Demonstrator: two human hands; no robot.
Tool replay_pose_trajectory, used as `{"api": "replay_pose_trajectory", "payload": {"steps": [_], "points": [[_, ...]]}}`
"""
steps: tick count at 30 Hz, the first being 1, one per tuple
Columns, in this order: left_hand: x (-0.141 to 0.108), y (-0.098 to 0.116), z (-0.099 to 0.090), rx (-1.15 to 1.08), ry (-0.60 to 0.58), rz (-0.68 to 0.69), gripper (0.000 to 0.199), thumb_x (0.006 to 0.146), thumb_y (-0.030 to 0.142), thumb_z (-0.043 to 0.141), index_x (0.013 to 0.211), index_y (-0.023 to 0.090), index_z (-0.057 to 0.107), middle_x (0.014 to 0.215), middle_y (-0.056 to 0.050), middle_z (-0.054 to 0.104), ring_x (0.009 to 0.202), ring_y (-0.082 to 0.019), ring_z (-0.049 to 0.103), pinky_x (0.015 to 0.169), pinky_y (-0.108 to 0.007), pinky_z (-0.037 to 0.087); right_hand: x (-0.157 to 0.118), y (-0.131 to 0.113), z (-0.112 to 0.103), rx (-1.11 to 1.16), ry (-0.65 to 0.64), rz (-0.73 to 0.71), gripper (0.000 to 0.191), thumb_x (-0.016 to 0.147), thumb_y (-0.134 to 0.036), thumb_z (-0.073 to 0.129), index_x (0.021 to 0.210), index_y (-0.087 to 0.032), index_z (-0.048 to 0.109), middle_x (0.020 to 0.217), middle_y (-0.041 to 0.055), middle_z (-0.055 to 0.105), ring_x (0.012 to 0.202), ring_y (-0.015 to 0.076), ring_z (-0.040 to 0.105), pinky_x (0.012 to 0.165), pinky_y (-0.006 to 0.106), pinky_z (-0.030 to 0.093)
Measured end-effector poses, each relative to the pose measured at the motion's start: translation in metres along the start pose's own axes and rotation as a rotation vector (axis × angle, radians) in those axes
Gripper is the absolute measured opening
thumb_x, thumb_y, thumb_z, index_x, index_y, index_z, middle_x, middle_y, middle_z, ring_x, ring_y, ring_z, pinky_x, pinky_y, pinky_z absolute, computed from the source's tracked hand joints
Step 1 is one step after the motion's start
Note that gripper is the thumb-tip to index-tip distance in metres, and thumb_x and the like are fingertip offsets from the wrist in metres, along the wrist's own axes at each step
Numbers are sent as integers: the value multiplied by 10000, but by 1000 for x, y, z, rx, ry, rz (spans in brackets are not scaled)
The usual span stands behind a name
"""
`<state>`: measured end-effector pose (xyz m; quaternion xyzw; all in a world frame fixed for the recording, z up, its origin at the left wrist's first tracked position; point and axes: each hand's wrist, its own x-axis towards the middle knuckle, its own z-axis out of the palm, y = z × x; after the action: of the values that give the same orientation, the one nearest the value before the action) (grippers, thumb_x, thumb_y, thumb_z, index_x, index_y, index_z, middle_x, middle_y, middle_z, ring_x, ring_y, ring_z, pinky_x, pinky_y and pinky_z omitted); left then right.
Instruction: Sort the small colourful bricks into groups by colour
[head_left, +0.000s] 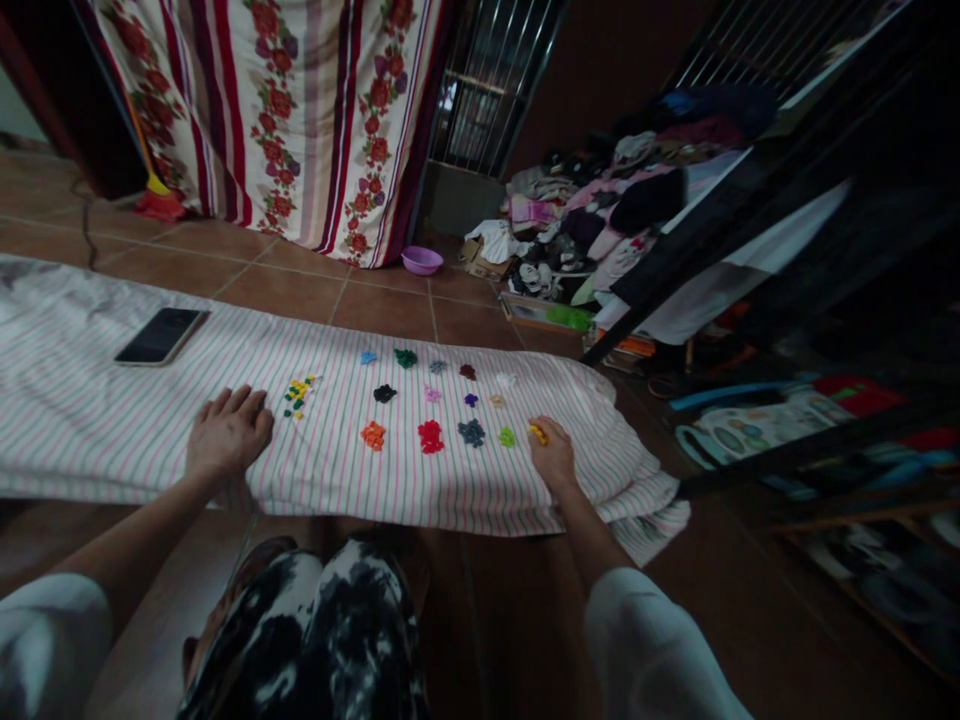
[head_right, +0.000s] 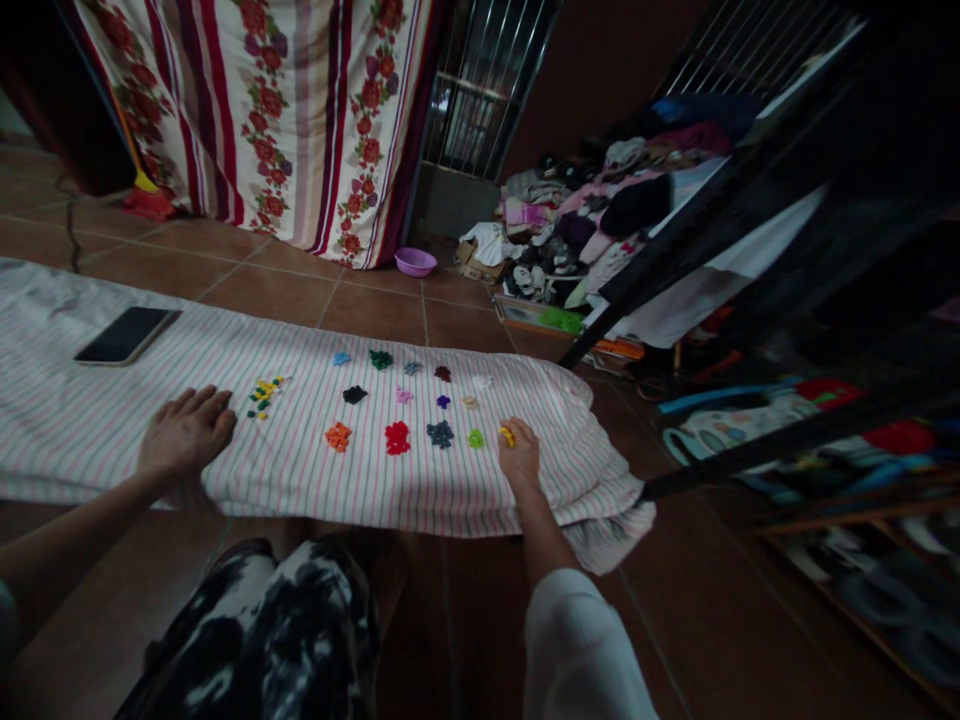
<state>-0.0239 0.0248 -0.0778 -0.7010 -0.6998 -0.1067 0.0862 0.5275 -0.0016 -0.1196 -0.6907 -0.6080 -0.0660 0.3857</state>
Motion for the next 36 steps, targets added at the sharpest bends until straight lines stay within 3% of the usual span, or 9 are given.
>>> {"api": "replay_pose_trajectory", "payload": {"steps": [5,9,16,20,23,27,36], "points": [[0,0,2,2,25,-3,480,906,364,293,1275,168,531,1368,-110,518,1295,-309,407,1048,-445,317,2,-5,-4,-17,-36,32,292,745,-338,458,849,-180,681,892,110,682,870,235,603,882,414,471],[0,0,3,-12,40,0,468,899,351,317,1272,169,535,1372,-110,515,1296,-315,404,1055,-450,309,2,-8,-6,-18,-23,22,292,747,-370,458,830,-189,672,898,104,689,859,231,611,868,404,479],[2,1,4,-34,43,-35,459,895,360,334,1276,196,530,1377,-95,515,1306,-298,398,1061,-441,296,5,-14,-9,28,67,-21,311,736,-430,491,820,-184,661,912,117,700,878,258,644,893,453,486],[0,2,3,-52,74,-32,449,895,345,336,1265,191,539,1365,-96,526,1302,-296,401,1064,-441,288,15,-34,-13,24,154,-52,290,759,-403,488,823,-185,669,926,126,693,919,270,636,922,482,468],[0,3,2,-79,79,-36,448,892,343,342,1261,185,541,1366,-105,524,1300,-301,401,1065,-452,283,25,-64,-11,95,144,-52,295,784,-406,491,863,-190,675,947,118,680,922,252,626,868,457,501],[0,3,2,-102,78,-49,445,890,344,350,1258,186,545,1366,-105,524,1303,-306,399,1070,-458,278,37,-122,5,224,65,-89,306,800,-413,497,907,-191,678,942,99,661,885,215,616,731,360,539],[0,3,4,-141,97,-59,434,887,351,373,1250,192,550,1364,-108,528,1309,-299,390,1086,-467,258,25,-270,81,445,-364,-305,233,820,-237,477,939,-210,675,908,58,650,841,180,611,769,313,489]]}}
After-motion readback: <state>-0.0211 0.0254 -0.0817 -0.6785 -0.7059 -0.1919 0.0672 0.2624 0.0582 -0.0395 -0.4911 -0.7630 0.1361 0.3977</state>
